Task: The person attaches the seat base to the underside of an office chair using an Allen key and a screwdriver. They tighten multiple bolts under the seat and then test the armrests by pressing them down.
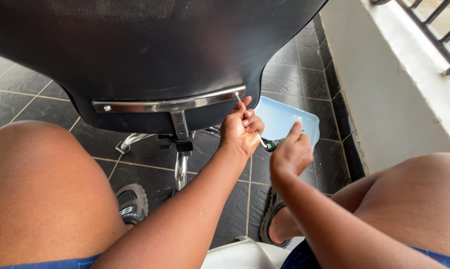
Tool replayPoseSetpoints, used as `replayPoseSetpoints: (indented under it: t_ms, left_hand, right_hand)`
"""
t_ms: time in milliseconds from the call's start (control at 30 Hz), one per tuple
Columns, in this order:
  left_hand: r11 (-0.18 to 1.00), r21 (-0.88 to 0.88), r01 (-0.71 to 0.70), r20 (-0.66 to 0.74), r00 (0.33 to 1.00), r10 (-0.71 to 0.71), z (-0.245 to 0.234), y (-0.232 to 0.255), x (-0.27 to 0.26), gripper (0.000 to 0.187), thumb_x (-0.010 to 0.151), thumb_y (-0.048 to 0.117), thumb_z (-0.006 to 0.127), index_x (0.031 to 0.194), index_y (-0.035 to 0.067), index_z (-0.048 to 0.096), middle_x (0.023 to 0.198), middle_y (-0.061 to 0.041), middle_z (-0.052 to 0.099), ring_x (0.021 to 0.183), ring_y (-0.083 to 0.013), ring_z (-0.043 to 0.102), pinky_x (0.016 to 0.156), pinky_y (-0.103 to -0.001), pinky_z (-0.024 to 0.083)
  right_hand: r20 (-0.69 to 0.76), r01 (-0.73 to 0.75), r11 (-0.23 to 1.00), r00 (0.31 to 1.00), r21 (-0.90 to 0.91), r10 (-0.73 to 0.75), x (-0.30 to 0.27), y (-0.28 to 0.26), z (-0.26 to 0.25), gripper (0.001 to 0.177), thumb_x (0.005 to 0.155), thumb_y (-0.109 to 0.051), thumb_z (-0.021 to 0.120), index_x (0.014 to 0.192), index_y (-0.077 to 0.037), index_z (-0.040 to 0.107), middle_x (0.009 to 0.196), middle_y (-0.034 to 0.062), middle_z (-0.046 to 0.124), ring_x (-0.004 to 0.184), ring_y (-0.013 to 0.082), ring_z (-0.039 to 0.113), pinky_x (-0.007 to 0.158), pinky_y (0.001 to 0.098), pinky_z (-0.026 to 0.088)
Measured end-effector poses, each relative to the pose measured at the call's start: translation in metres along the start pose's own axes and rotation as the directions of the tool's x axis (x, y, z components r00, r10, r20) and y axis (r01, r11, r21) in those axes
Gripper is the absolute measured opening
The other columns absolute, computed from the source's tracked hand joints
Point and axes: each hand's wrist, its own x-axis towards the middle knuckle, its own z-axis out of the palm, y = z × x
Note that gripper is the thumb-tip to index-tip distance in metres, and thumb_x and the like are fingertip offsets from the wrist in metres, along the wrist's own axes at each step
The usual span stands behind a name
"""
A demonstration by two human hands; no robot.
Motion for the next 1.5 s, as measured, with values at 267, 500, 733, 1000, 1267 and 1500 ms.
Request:
replayPoseSetpoints:
  t_ms: [267, 500, 733, 1000, 1267, 1500]
  left_hand:
    - [1.0, 0.0, -0.023, -0.029, 0.999, 0.023, 0.007, -0.007, 0.012, 0.022, 0.107, 0.027, 0.051, 0.111, 0.009, 0.061, 0.068, -0.001, 0.049, 0.046, -0.0057, 0.034, 0.04, -0.02, 0.029]
    - [0.999, 0.019, -0.046, -0.068, 0.997, 0.047, 0.007, -0.01, 0.028, 0.017, 0.107, 0.023, 0.05, 0.107, 0.009, 0.059, 0.068, -0.002, 0.048, 0.047, -0.0077, 0.036, 0.042, -0.023, 0.031]
    - [0.996, 0.071, -0.058, 0.072, 0.996, 0.053, -0.007, -0.007, 0.048, 0.01, 0.106, 0.017, 0.052, 0.098, 0.01, 0.054, 0.07, -0.004, 0.049, 0.05, -0.0107, 0.039, 0.048, -0.027, 0.036]
    - [0.905, 0.424, -0.003, 0.123, 0.991, -0.055, -0.004, 0.019, 0.05, 0.001, 0.104, 0.01, 0.051, 0.104, 0.009, 0.052, 0.084, -0.007, 0.057, 0.066, -0.0159, 0.055, 0.071, -0.04, 0.058]
    - [0.897, 0.443, -0.015, 0.126, 0.991, -0.046, 0.01, 0.015, 0.052, 0.005, 0.103, 0.01, 0.053, 0.105, 0.006, 0.052, 0.085, -0.011, 0.059, 0.07, -0.0193, 0.06, 0.083, -0.047, 0.063]
    - [0.88, 0.475, 0.008, 0.059, 0.997, -0.041, 0.008, 0.013, 0.059, 0.008, 0.103, 0.012, 0.058, 0.104, 0.007, 0.053, 0.086, -0.01, 0.06, 0.076, -0.0215, 0.063, 0.088, -0.049, 0.062]
  right_hand:
    - [0.31, -0.114, 0.993, 0.945, 0.004, 0.107, -0.003, 0.007, -0.007, 0.05, 0.106, -0.043, 0.037, 0.096, -0.005, 0.068, 0.094, 0.02, 0.068, 0.085, 0.0317, 0.064, 0.085, 0.0487, 0.047]
    - [0.64, -0.607, 0.754, 0.689, 0.251, 0.341, 0.009, 0.023, 0.02, 0.033, 0.1, -0.034, 0.04, 0.104, -0.008, 0.06, 0.095, 0.0074, 0.064, 0.087, 0.0204, 0.063, 0.079, 0.0392, 0.062]
    - [0.756, -0.732, 0.666, 0.517, 0.146, 0.402, -0.006, 0.004, 0.01, 0.038, 0.103, -0.029, 0.03, 0.1, -0.006, 0.06, 0.093, 0.0113, 0.067, 0.084, 0.0216, 0.069, 0.077, 0.0442, 0.065]
    - [0.866, -0.82, 0.57, 0.326, 0.06, 0.379, -0.041, -0.024, -0.025, 0.079, 0.102, -0.062, 0.016, 0.106, 0.004, 0.058, 0.09, 0.0234, 0.068, 0.09, 0.0382, 0.073, 0.068, 0.0342, 0.06]
    - [0.834, -0.738, 0.658, 0.452, 0.149, 0.317, -0.056, -0.037, -0.037, 0.104, 0.093, -0.079, 0.0, 0.111, 0.006, 0.059, 0.087, 0.0185, 0.07, 0.07, 0.0252, 0.073, 0.049, 0.0238, 0.053]
    - [0.797, -0.68, 0.678, 0.558, 0.279, 0.232, -0.054, -0.035, -0.031, 0.068, 0.099, -0.06, 0.027, 0.102, 0.001, 0.058, 0.078, 0.0134, 0.068, 0.057, 0.0176, 0.068, 0.045, 0.0226, 0.046]
